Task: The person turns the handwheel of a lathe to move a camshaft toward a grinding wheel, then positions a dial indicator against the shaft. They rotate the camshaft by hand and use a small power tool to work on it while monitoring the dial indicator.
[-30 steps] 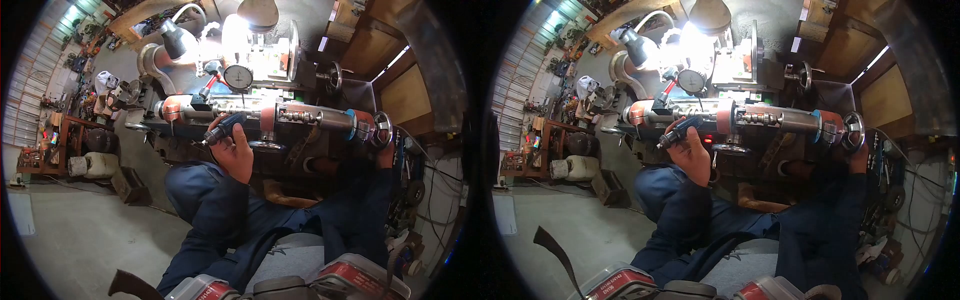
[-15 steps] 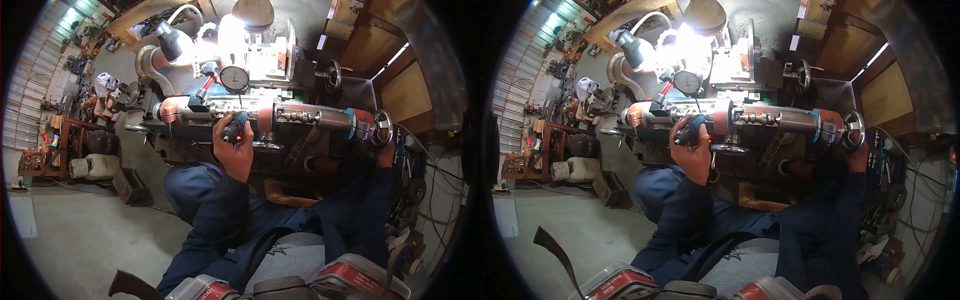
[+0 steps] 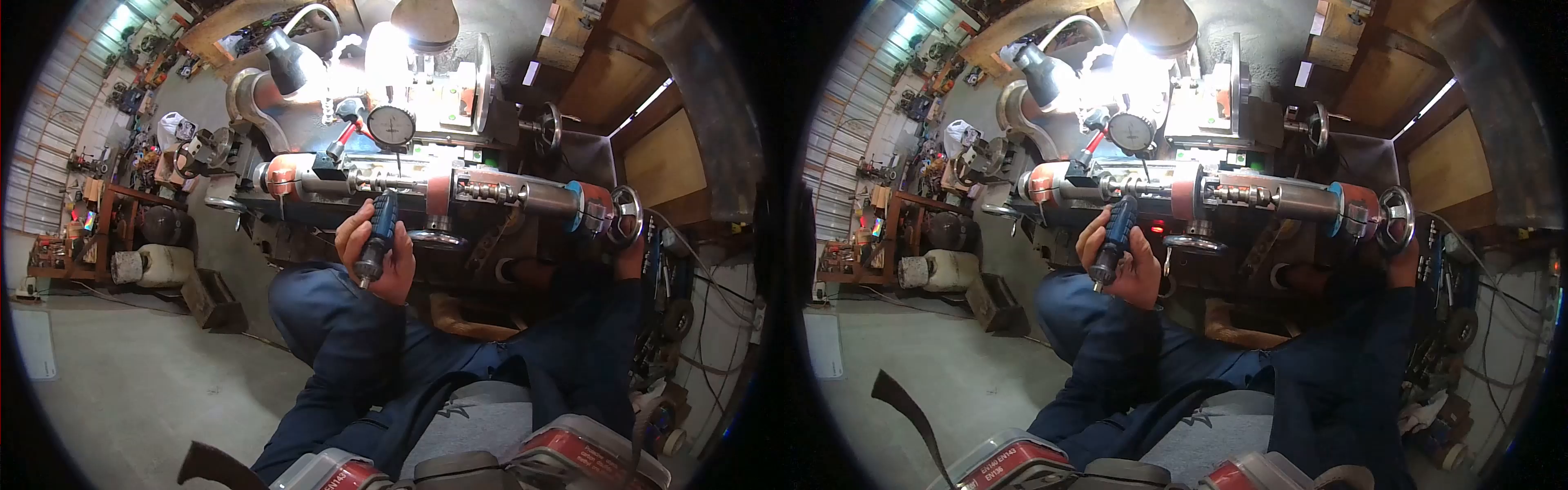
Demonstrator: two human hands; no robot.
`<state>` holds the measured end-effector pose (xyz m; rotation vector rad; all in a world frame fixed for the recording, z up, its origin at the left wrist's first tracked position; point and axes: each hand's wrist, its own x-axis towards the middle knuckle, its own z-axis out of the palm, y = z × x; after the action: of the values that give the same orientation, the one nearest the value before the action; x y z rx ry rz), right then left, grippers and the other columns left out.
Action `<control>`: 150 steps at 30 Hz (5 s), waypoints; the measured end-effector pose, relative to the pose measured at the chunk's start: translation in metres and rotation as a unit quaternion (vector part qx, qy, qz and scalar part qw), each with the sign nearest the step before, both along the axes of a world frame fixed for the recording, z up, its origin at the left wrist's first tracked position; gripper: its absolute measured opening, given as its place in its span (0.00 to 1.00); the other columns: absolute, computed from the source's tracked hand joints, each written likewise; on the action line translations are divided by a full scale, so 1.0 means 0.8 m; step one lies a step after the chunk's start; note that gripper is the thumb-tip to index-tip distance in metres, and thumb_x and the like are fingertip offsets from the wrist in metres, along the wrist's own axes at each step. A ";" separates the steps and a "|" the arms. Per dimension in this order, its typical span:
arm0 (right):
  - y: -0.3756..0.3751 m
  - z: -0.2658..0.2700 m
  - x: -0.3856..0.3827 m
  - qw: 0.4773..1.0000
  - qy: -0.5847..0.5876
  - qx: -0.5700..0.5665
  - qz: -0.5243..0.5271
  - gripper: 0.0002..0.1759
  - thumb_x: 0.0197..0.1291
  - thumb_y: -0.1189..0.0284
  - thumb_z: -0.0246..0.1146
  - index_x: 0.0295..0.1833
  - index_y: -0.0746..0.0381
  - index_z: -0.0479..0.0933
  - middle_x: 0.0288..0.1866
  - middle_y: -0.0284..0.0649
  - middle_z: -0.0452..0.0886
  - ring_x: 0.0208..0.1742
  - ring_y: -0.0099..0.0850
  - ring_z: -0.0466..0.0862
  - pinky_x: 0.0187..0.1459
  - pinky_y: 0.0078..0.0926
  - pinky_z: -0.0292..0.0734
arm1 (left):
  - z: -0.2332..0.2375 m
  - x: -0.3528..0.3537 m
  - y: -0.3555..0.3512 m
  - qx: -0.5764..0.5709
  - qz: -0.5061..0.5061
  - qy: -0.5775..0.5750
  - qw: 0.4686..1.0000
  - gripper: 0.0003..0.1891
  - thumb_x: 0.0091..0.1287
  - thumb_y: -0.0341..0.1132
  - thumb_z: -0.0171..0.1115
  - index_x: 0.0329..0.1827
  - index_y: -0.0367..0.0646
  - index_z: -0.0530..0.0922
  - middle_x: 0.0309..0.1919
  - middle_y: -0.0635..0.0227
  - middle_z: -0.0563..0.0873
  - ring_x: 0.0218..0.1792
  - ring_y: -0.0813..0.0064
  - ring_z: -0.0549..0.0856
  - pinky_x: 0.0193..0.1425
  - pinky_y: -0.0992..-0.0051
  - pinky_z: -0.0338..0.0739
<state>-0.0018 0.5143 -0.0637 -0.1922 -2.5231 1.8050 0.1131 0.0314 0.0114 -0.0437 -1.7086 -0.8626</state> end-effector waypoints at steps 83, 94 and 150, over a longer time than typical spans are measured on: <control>0.001 0.020 -0.057 0.999 0.032 -0.013 0.037 0.15 0.74 0.60 0.62 0.52 0.61 0.80 0.41 0.31 0.84 0.38 0.20 0.81 0.37 0.22 0.78 | -0.018 -0.019 0.000 0.127 -0.060 -0.072 0.987 0.24 0.71 0.33 0.70 0.65 0.38 0.68 0.61 0.56 0.75 0.63 0.64 0.77 0.72 0.64 0.71; 0.004 0.027 0.024 0.992 -0.063 -0.109 -0.012 0.19 0.76 0.58 0.59 0.58 0.62 0.77 0.43 0.36 0.85 0.33 0.22 0.82 0.26 0.18 0.71 | -0.015 -0.020 -0.005 0.087 0.004 -0.098 0.991 0.23 0.67 0.36 0.74 0.60 0.37 0.75 0.56 0.59 0.79 0.60 0.62 0.78 0.69 0.63 0.72; 0.014 -0.015 -0.020 0.998 -0.002 -0.065 0.019 0.25 0.71 0.48 0.65 0.51 0.61 0.81 0.41 0.31 0.84 0.41 0.22 0.81 0.42 0.24 0.75 | -0.001 -0.016 -0.010 -0.045 0.027 -0.146 0.988 0.18 0.63 0.27 0.73 0.55 0.41 0.77 0.52 0.60 0.87 0.54 0.61 0.83 0.62 0.64 0.75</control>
<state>-0.0178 0.5254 -0.0756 -0.1532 -2.4282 1.9874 0.1005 0.0232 0.0110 0.0714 -2.0122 -0.7790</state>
